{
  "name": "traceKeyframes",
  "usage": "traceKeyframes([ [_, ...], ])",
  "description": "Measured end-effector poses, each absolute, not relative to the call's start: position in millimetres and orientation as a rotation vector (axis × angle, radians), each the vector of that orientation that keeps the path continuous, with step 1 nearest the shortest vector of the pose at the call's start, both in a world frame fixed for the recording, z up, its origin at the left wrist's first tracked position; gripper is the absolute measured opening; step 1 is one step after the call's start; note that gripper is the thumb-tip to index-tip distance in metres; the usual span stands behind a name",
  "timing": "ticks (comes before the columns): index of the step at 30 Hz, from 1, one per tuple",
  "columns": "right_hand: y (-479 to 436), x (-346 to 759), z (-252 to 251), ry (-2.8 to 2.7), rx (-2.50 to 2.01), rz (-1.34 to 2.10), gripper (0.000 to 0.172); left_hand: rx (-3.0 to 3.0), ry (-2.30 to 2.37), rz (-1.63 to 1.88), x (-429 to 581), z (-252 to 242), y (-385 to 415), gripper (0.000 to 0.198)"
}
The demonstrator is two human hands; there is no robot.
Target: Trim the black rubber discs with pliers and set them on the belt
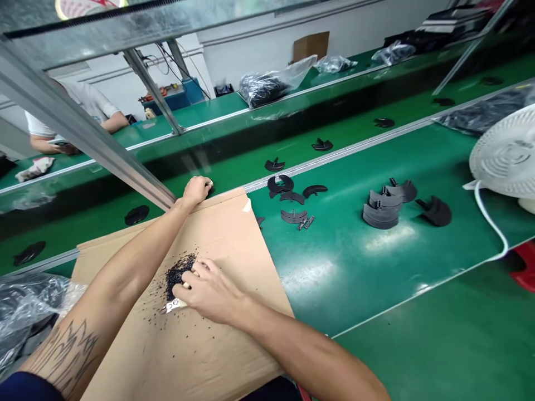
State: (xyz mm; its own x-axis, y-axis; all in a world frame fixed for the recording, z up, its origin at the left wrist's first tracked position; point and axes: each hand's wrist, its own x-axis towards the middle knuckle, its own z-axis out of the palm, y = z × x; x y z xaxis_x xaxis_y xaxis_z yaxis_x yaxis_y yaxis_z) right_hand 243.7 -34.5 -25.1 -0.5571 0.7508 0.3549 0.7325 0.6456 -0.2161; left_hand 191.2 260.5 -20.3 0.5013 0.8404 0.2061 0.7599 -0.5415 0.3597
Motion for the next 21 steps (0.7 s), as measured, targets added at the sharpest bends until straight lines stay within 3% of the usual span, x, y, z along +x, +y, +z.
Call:
traceKeyframes([
  [5, -34.0, 242.5, -26.6, -2.385, -1.109, 0.088, 0.013, 2.523, 1.219, 0.748, 177.0, -3.6, 239.0, 0.01],
  [11, -27.6, 246.2, -29.0, -1.888, -1.076, 0.365, 0.028, 2.156, 0.774, 1.143, 127.1, 19.3, 191.8, 0.031],
  [17, -13.8, 249.7, -21.8, -1.218, -1.135, 0.756, 0.055, 1.924, 0.621, 1.015, 56.6, 29.5, 105.7, 0.038],
  [21, -3.6, 249.9, -16.4, -1.222, -1.148, 1.309, 0.054, 1.852, 0.575, 0.825, 28.6, 28.5, 52.3, 0.031],
])
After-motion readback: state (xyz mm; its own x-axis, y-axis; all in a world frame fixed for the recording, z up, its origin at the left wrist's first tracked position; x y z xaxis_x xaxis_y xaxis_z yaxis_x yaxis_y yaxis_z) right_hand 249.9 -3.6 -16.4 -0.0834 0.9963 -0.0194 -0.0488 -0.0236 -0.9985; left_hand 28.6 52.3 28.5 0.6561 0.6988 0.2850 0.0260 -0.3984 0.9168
